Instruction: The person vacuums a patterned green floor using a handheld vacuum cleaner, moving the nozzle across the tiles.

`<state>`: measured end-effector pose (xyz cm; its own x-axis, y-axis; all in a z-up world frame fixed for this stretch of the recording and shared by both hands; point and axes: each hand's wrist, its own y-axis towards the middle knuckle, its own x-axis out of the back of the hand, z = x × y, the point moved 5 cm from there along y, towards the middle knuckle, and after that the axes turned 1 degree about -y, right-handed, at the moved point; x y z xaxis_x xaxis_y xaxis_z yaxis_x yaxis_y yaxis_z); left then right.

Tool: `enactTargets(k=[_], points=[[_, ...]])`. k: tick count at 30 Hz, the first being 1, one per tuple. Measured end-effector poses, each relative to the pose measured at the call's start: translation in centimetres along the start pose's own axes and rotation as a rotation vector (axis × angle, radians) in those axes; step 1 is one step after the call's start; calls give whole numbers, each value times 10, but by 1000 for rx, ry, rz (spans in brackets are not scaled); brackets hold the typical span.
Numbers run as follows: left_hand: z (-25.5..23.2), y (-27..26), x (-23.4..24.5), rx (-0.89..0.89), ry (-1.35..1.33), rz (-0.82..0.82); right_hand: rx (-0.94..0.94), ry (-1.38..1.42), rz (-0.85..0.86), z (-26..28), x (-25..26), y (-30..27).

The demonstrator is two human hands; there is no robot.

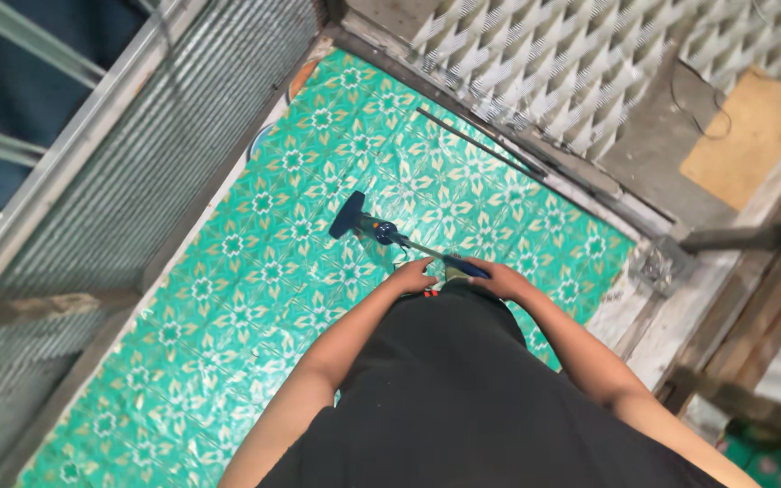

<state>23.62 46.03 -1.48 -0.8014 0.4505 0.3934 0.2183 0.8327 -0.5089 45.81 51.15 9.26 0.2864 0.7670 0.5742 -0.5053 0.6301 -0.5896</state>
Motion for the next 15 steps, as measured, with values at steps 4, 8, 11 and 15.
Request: enactTargets(k=[4, 8, 11, 15], points=[[-23, 25, 2, 34, -45, -90, 205, -89, 1, 8, 20, 69], [-35, 40, 1, 78, -39, -164, 139, -63, 94, 18, 19, 103], [-44, 46, -1, 80, -76, -231, 160, -77, 122, 6, 30, 109], [-51, 46, -6, 153, -185, -305, 216, -113, 151, -38, 49, 97]])
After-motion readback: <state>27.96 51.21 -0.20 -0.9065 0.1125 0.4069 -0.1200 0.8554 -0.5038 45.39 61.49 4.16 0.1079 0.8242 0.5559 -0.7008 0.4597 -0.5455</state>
